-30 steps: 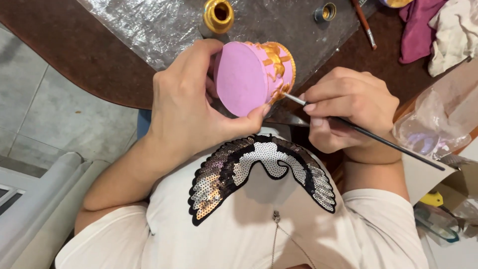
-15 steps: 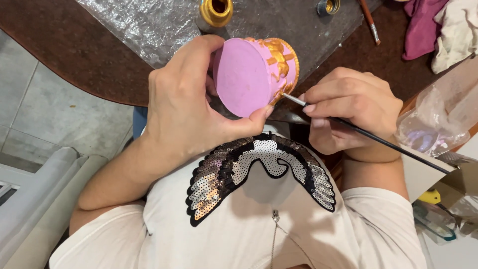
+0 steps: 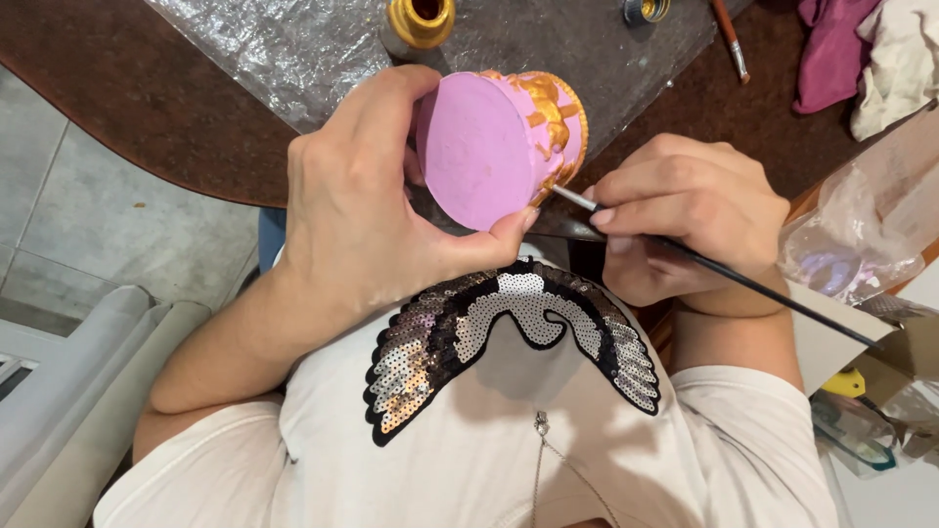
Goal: Painting gold details on a small pink carousel-themed container using a fine brush
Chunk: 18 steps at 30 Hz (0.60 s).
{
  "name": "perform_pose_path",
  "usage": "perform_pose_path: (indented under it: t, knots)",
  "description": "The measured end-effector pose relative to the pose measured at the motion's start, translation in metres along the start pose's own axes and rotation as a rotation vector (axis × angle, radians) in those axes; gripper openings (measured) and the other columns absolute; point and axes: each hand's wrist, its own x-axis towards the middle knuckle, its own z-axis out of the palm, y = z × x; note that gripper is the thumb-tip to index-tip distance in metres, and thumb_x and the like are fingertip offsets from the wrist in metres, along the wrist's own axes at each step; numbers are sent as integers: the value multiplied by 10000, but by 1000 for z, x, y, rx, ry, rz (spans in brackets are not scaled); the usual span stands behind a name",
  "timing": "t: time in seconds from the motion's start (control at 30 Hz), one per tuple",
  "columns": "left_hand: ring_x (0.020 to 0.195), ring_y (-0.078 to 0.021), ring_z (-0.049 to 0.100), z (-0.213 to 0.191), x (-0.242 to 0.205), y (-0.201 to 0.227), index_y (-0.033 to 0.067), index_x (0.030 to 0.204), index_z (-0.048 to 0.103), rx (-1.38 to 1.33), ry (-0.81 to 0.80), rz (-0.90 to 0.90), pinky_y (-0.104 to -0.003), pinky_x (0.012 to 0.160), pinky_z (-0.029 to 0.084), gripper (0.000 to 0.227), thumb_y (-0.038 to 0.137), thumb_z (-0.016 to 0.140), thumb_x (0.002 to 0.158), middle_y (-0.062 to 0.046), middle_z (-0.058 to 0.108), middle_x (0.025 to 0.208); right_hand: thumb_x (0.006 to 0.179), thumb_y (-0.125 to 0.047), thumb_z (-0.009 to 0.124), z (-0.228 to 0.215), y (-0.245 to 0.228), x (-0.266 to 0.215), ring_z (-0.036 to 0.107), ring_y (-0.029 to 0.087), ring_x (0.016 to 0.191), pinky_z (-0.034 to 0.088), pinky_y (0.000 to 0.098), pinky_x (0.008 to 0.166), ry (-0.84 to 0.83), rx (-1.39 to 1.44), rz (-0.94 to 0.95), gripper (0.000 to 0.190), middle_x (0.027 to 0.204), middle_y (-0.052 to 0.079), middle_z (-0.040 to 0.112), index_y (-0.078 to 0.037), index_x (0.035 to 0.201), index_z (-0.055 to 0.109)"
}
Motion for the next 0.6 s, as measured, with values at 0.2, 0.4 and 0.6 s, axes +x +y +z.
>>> perform_pose_path:
  t: [0.2, 0.4, 0.6]
  knots:
    - [913, -306, 672, -1, 1, 1, -34, 1188, 570, -14, -6, -2, -433, 722, 521, 778, 443, 974, 724, -136, 665, 1086, 1001, -127, 525, -2, -1, 3, 662, 269, 642, 531, 349, 615, -69, -12, 4, 168, 818, 123, 690, -55, 883, 620]
    - [915, -311, 672, -1, 2, 2, -33, 1185, 571, -7, -15, -9, -442, 714, 517, 775, 443, 979, 729, -136, 662, 1079, 977, -54, 534, -3, -1, 4, 623, 295, 595, 518, 372, 573, -84, 18, -60, 143, 803, 158, 667, -5, 871, 617]
    - [906, -315, 671, -1, 3, 3, -32, 1166, 573, 3, -17, -4, -446, 715, 509, 754, 448, 967, 739, -131, 662, 1055, 978, -43, 558, -6, -1, 2, 632, 329, 606, 515, 391, 569, -131, 14, -89, 111, 827, 202, 671, 36, 907, 590]
